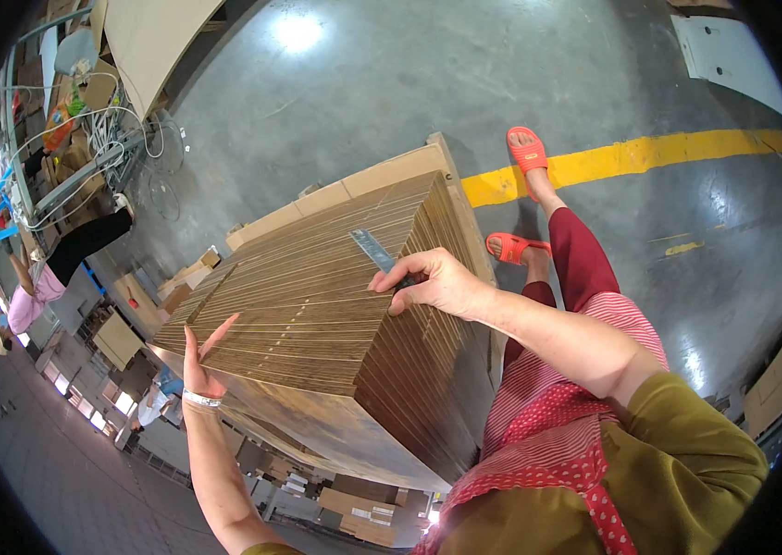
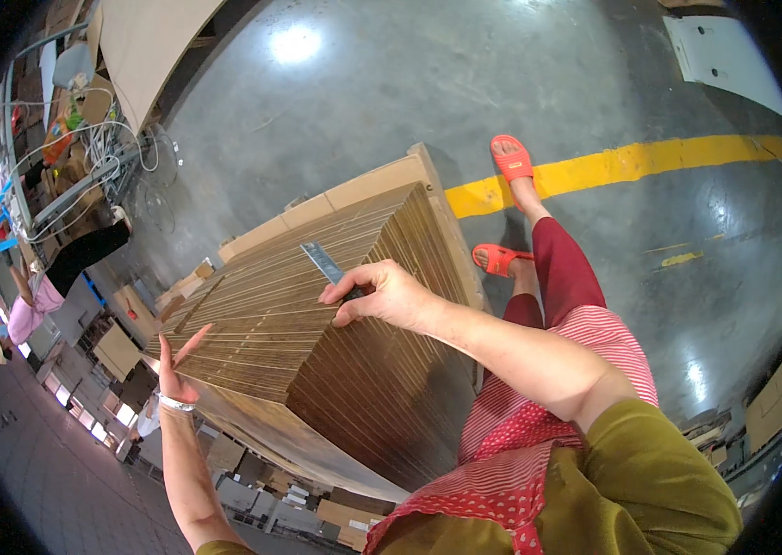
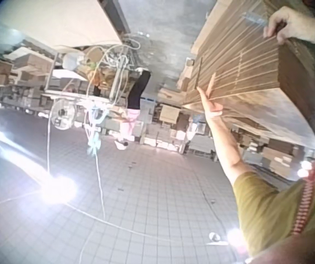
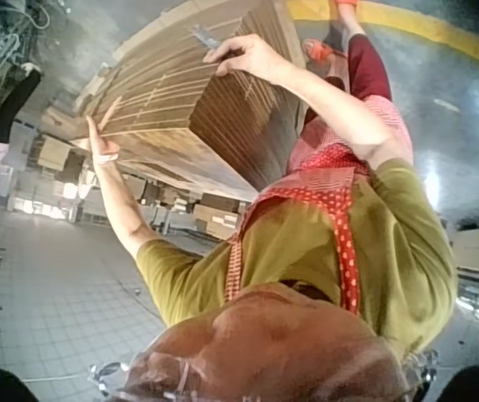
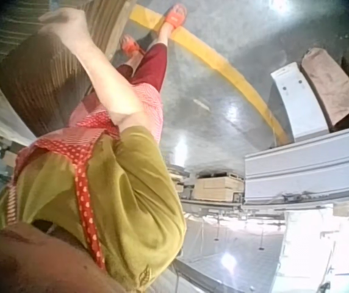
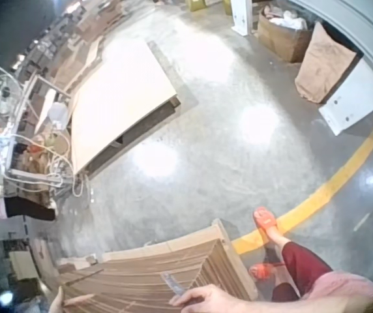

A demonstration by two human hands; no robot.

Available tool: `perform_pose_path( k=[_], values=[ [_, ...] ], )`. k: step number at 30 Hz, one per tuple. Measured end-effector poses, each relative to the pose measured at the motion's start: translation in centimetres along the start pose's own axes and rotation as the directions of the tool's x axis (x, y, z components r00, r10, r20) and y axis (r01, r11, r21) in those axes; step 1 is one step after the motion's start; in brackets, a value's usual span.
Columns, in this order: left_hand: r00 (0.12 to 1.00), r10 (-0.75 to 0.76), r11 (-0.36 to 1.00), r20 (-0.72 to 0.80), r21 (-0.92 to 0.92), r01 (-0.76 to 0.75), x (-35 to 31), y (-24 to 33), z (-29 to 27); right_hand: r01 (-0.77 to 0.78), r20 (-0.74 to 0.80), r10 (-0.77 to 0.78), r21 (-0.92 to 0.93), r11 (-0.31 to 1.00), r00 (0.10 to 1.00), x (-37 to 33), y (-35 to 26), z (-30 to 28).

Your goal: The person cleans a small wooden piece using a cloth and then uses a utility knife to trim the edges of several large wooden furniture panels stacked on a pallet.

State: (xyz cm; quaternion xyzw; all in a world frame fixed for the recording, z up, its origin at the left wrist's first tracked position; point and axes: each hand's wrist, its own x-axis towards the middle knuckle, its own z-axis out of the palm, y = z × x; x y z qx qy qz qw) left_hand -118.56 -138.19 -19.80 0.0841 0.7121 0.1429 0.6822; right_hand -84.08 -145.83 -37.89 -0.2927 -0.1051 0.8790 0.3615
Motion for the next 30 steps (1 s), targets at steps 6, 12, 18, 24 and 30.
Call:
perform_pose_path(
  k=[6,12,18,24,30],
  values=[
    [1.0,-0.01,0.998,-0.029,0.054,0.012,-0.1,-0.1,-0.1,0.018,0.007,-0.018,-0.072,0.997,1.0,-0.2,0.0,0.0],
    [0.998,-0.022,1.0,-0.053,-0.014,0.021,0.5,-0.4,-0.5,-0.044,0.079,0.064,-0.235,0.971,0.995,-0.9,-2.0,-0.2],
    [0.994,0.011,1.0,-0.109,-0.017,-0.013,0.2,0.1,-0.4,0.08,0.094,-0.059,-0.229,0.97,0.994,0.0,-0.9,-0.2],
    [0.369,0.903,0.33,-0.222,0.907,-0.261,-4.0,0.1,7.3,-0.038,0.05,0.057,-0.328,0.944,0.997,-0.9,-1.5,-0.4],
    [0.541,0.803,-0.076,0.25,0.944,-0.322,-6.9,-6.9,21.0,0.061,0.035,-0.054,-0.266,0.962,0.998,-1.1,-1.4,-0.3]
  ],
)
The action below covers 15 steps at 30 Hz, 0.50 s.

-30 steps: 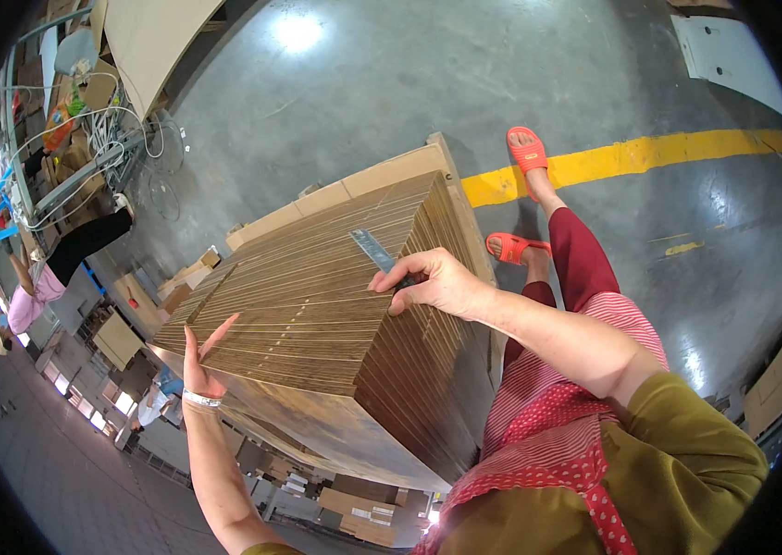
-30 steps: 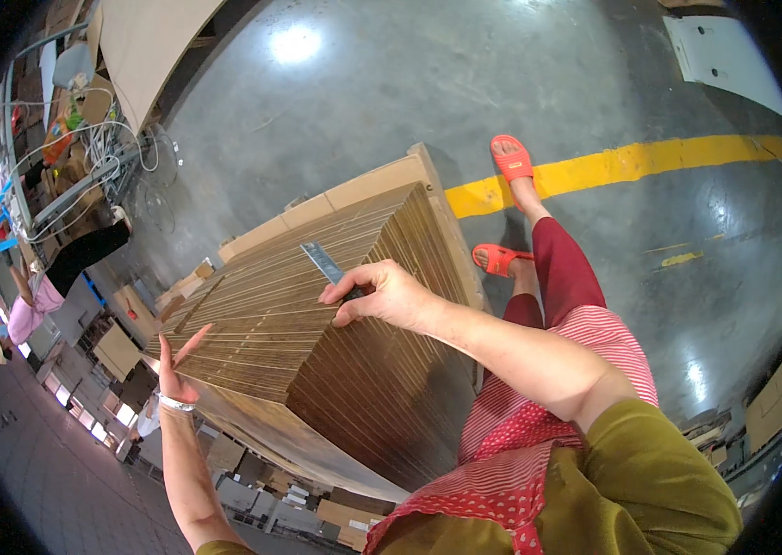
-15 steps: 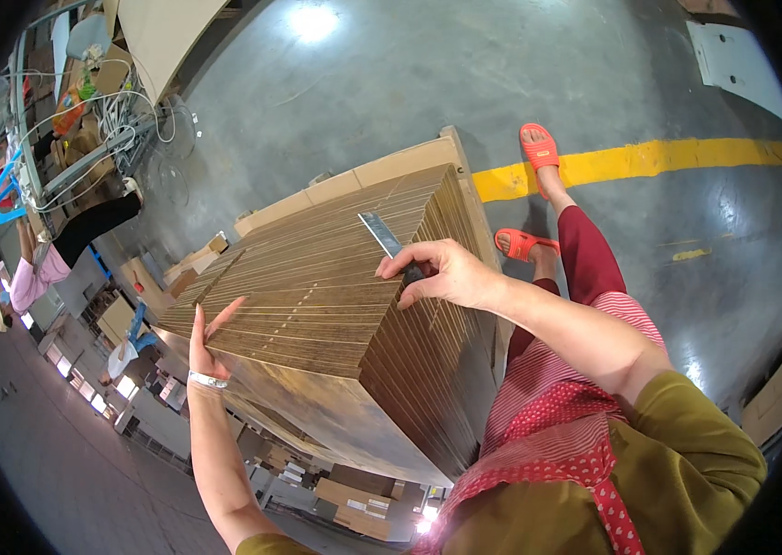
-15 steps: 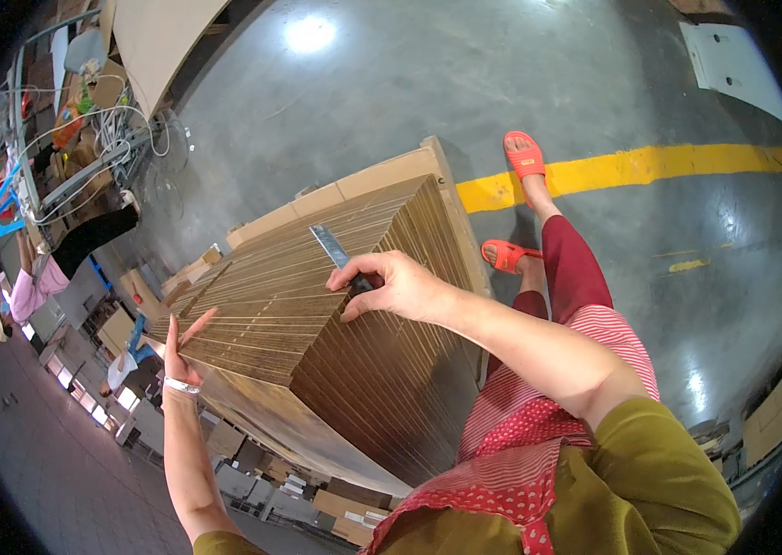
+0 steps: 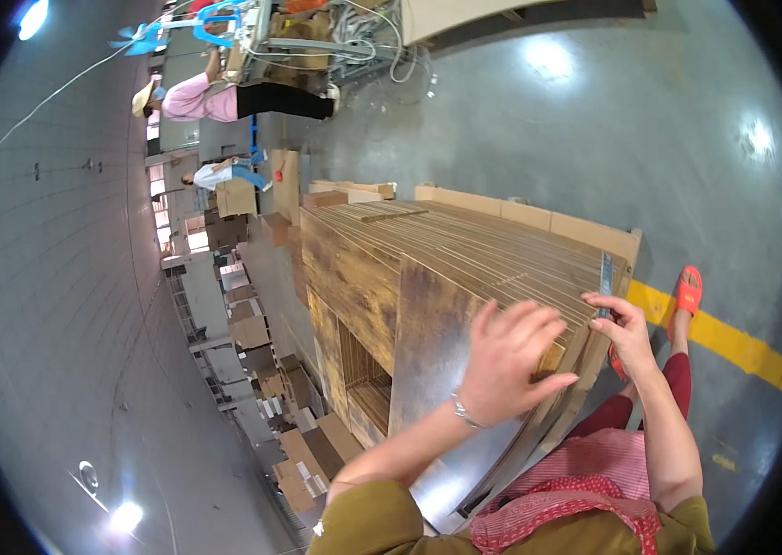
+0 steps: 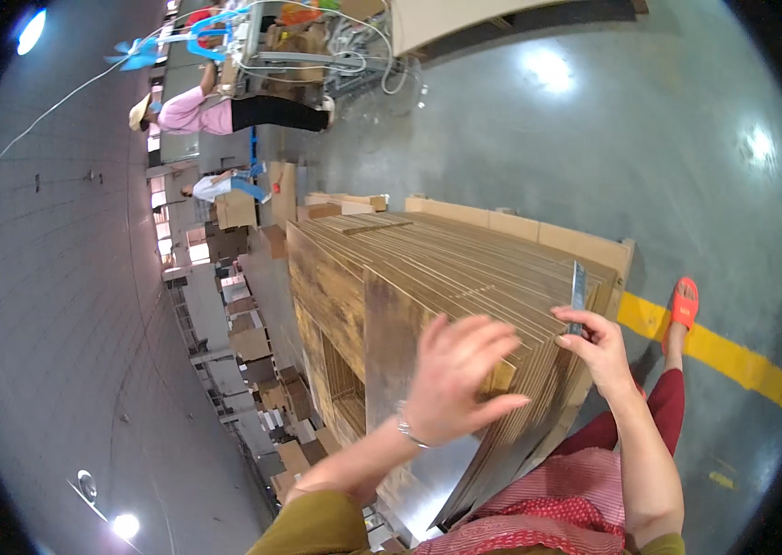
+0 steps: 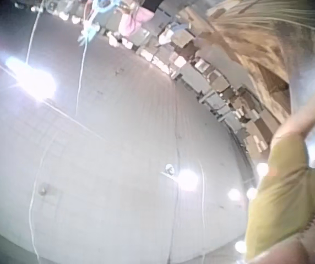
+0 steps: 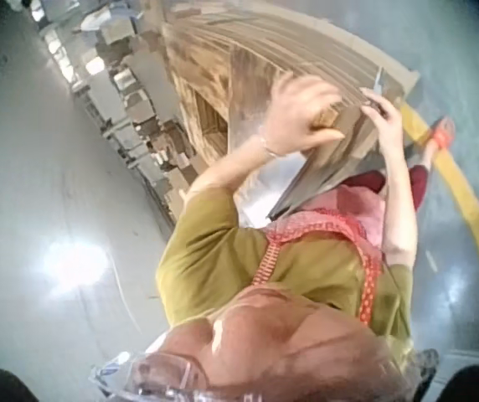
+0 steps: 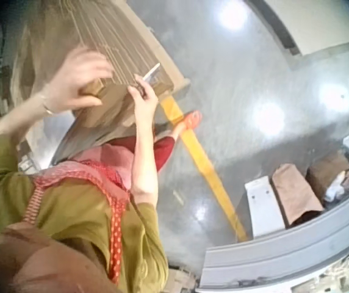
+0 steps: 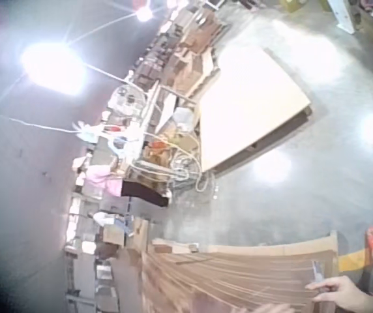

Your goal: The person cleans a small wooden piece using a cloth and then uses a utility knife to trim the edges of several large wooden furniture panels stacked on a pallet.

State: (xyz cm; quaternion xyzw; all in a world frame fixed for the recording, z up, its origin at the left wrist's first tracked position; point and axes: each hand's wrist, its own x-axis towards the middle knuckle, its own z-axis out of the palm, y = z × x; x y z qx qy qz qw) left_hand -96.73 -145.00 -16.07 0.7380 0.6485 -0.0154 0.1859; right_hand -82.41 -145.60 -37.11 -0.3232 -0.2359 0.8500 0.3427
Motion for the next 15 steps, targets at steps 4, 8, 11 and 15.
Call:
perform_pose_path(
  k=[4,8,11,15],
  values=[
    [0.989,-0.061,0.997,-0.138,-0.045,0.055,-0.6,0.4,2.6,-0.032,-0.013,0.032,0.038,0.999,0.999,-0.3,-0.5,0.3],
    [0.964,-0.064,0.994,-0.258,-0.106,0.038,-0.9,0.9,3.5,-0.033,-0.037,0.034,0.023,0.999,0.999,-0.7,-0.4,0.1],
    [0.969,-0.06,0.993,-0.239,-0.114,0.034,-0.9,0.9,4.0,-0.044,-0.058,0.045,0.011,0.999,0.997,-1.1,-0.3,0.0],
    [0.974,-0.019,1.0,-0.225,-0.027,0.013,-0.7,0.5,4.9,-0.027,-0.06,0.016,-0.172,0.985,0.998,-1.2,-0.3,-0.7]
  ],
)
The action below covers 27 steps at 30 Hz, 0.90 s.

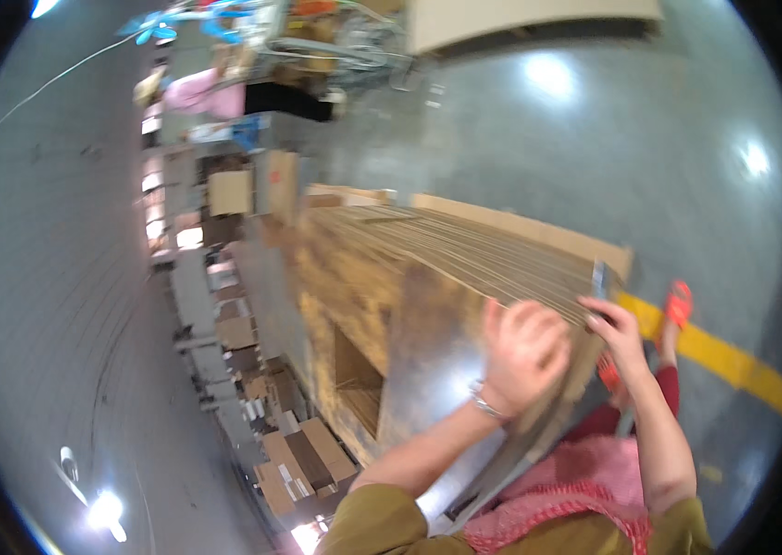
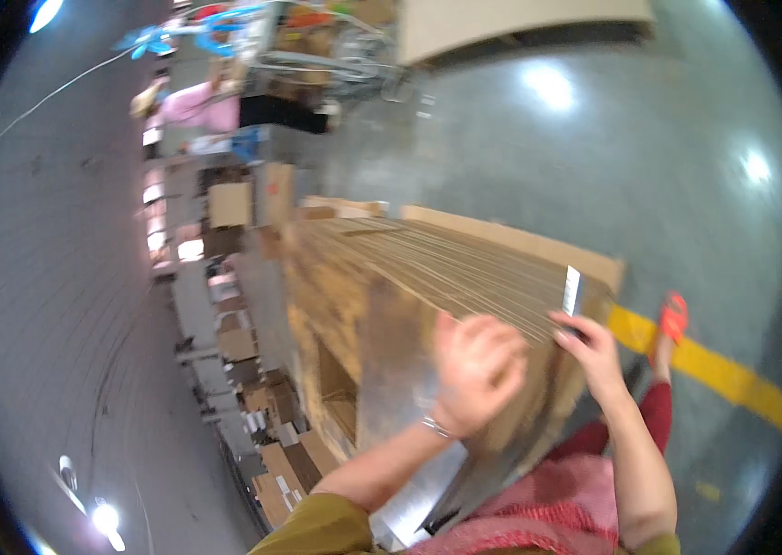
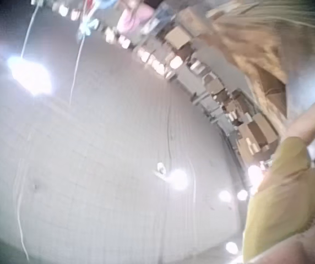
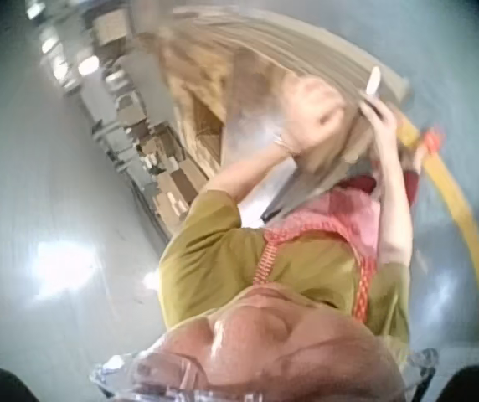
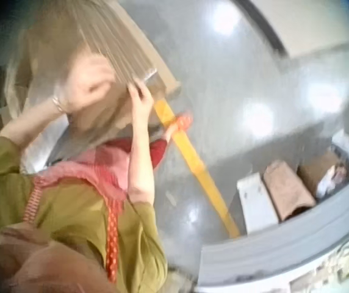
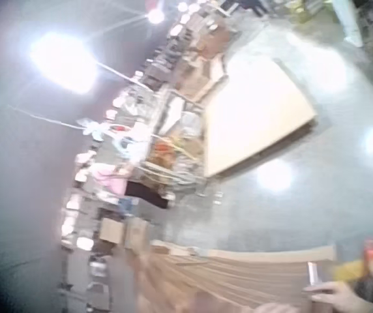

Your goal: The person cleans a small wooden piece using a cloth and then uses a utility knife to trim the edges of several large wooden furniture panels stacked on a pallet.

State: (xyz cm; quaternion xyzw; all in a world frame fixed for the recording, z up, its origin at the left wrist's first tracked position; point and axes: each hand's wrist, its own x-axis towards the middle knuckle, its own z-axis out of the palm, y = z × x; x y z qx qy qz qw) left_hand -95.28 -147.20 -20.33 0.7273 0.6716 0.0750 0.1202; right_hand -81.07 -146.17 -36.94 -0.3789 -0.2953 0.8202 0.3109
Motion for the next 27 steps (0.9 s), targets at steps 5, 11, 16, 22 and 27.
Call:
perform_pose_path(
  k=[5,11,16,22,27],
  values=[
    [0.999,-0.04,0.997,0.013,0.065,0.039,0.5,0.3,-1.9,0.132,-0.049,-0.138,-0.12,0.984,0.989,-0.2,-2.4,0.4],
    [0.999,-0.024,0.996,-0.047,-0.082,0.02,0.6,-1.6,-1.1,0.081,-0.114,-0.085,-0.042,0.996,0.99,-1.7,-2.7,-1.5],
    [0.992,-0.071,0.997,-0.105,0.027,0.074,-0.8,-2.4,-1.6,0.018,-0.087,-0.019,-0.014,1.0,0.996,-2.1,-1.5,-1.0],
    [0.974,0.052,0.986,0.219,0.143,-0.085,1.3,-0.2,-3.1,-0.021,-0.069,0.027,0.094,0.995,0.997,-1.9,-1.4,1.1],
    [0.948,0.038,0.979,0.317,0.18,-0.1,2.9,0.7,-3.0,-0.003,-0.123,0.038,0.277,0.961,0.992,-2.5,-3.1,3.9]
  ],
)
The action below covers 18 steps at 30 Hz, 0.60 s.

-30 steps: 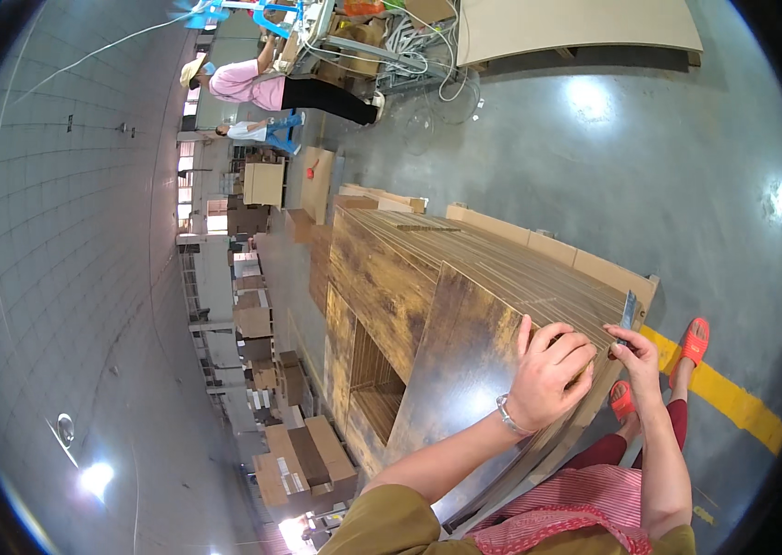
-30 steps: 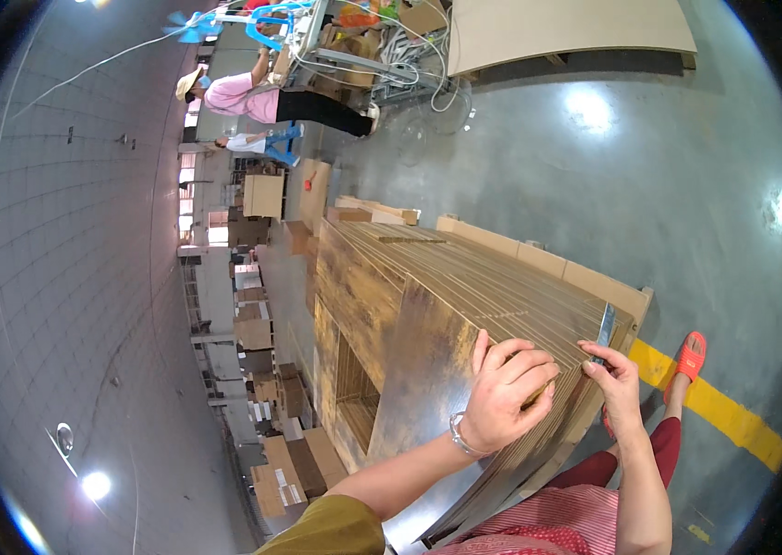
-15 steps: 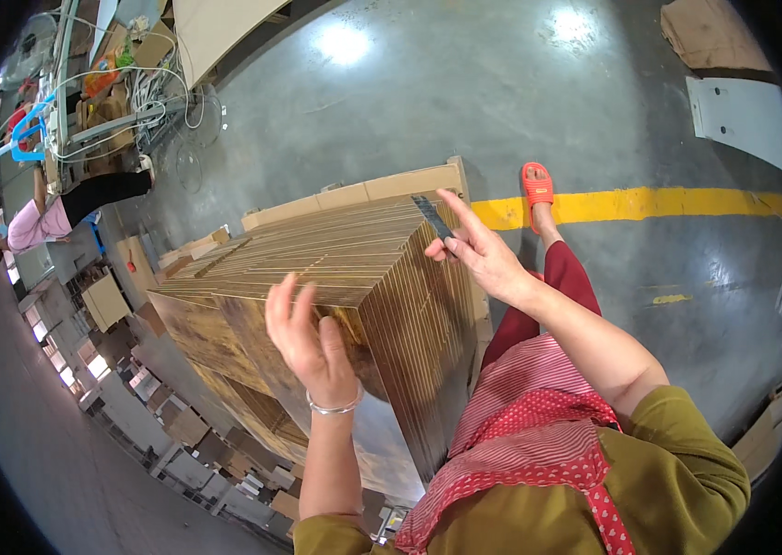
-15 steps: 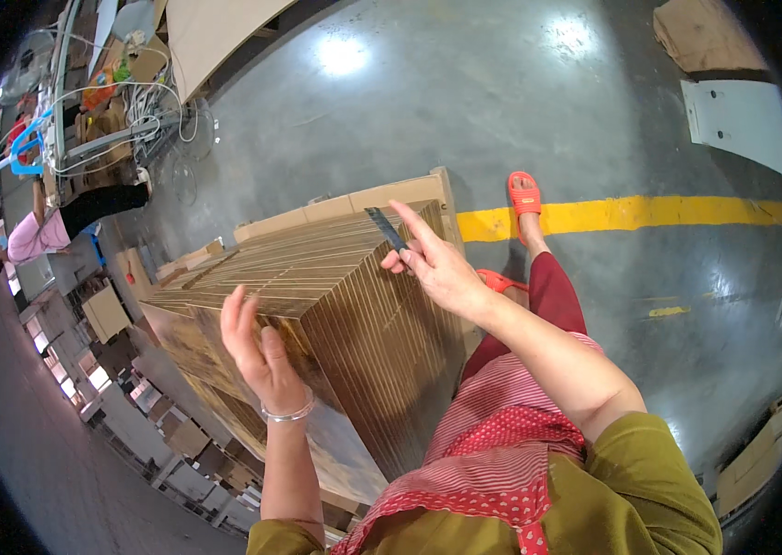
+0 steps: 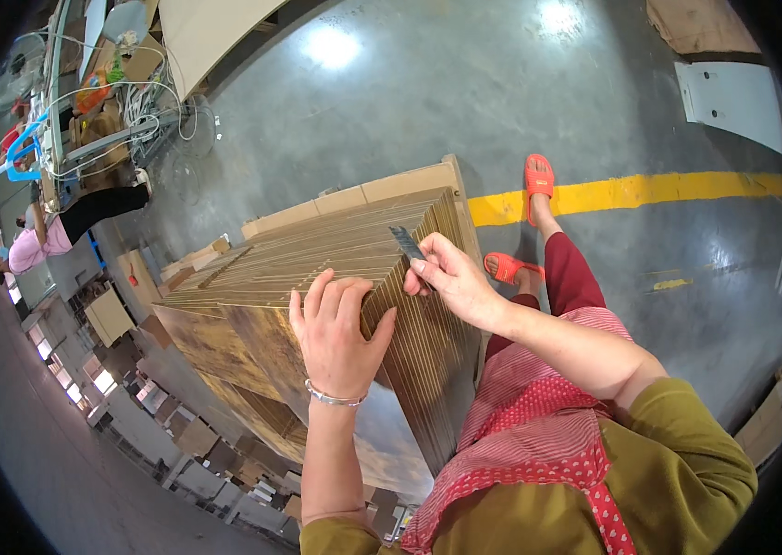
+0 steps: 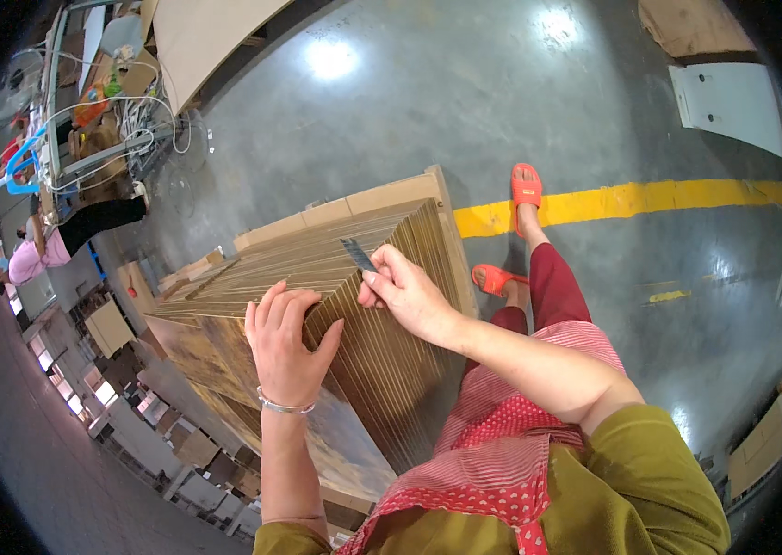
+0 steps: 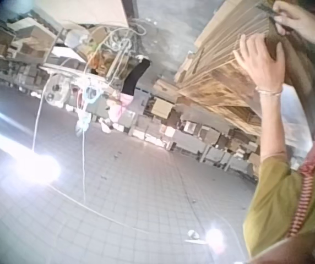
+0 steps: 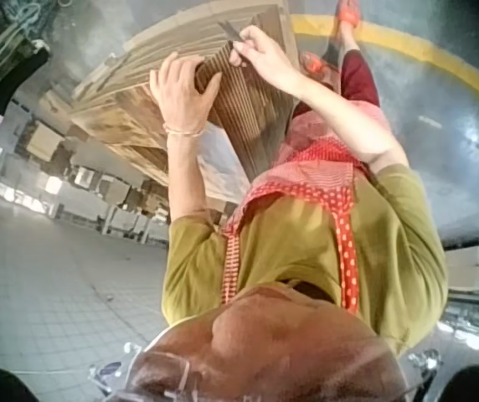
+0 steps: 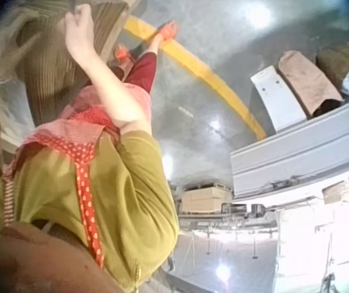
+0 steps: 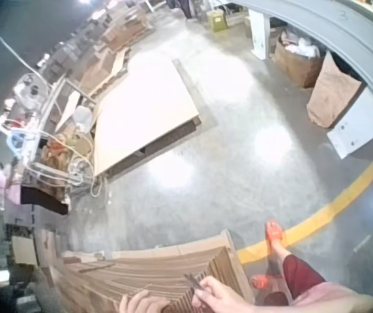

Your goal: The person cleans a small wooden piece using a cloth and then uses a utility knife to trim the edges of several large wooden furniture panels stacked on a pallet.

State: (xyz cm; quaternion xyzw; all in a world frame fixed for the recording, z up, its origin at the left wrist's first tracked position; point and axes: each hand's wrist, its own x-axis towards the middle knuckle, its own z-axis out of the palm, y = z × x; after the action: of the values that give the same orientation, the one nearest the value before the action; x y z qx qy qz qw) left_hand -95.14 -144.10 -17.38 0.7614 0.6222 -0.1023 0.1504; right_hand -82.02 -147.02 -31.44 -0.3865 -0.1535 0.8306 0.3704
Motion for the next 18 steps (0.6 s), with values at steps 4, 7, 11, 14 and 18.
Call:
perform_pose_path(
  k=[4,7,11,14,18],
  values=[
    [0.999,-0.016,0.998,0.043,0.064,0.013,0.6,0.6,0.6,0.033,-0.017,-0.033,0.044,0.998,0.999,-0.2,0.6,0.9],
    [0.998,-0.061,0.993,0.026,0.107,0.058,0.7,1.1,1.1,0.034,-0.043,-0.034,0.012,0.999,0.999,-0.3,0.4,1.1],
    [0.996,-0.089,0.989,0.019,0.119,0.086,0.7,1.3,1.2,0.048,-0.083,-0.051,-0.038,0.998,0.995,-0.5,-0.1,1.5],
    [0.995,-0.097,0.989,0.019,0.113,0.094,0.6,1.3,1.3,0.05,-0.101,-0.053,-0.032,0.998,0.993,-0.7,0.0,1.6],
    [0.994,-0.111,0.989,0.001,0.098,0.11,0.6,1.5,1.3,0.061,-0.114,-0.061,0.002,0.998,0.992,-0.7,0.3,1.7]
  ],
)
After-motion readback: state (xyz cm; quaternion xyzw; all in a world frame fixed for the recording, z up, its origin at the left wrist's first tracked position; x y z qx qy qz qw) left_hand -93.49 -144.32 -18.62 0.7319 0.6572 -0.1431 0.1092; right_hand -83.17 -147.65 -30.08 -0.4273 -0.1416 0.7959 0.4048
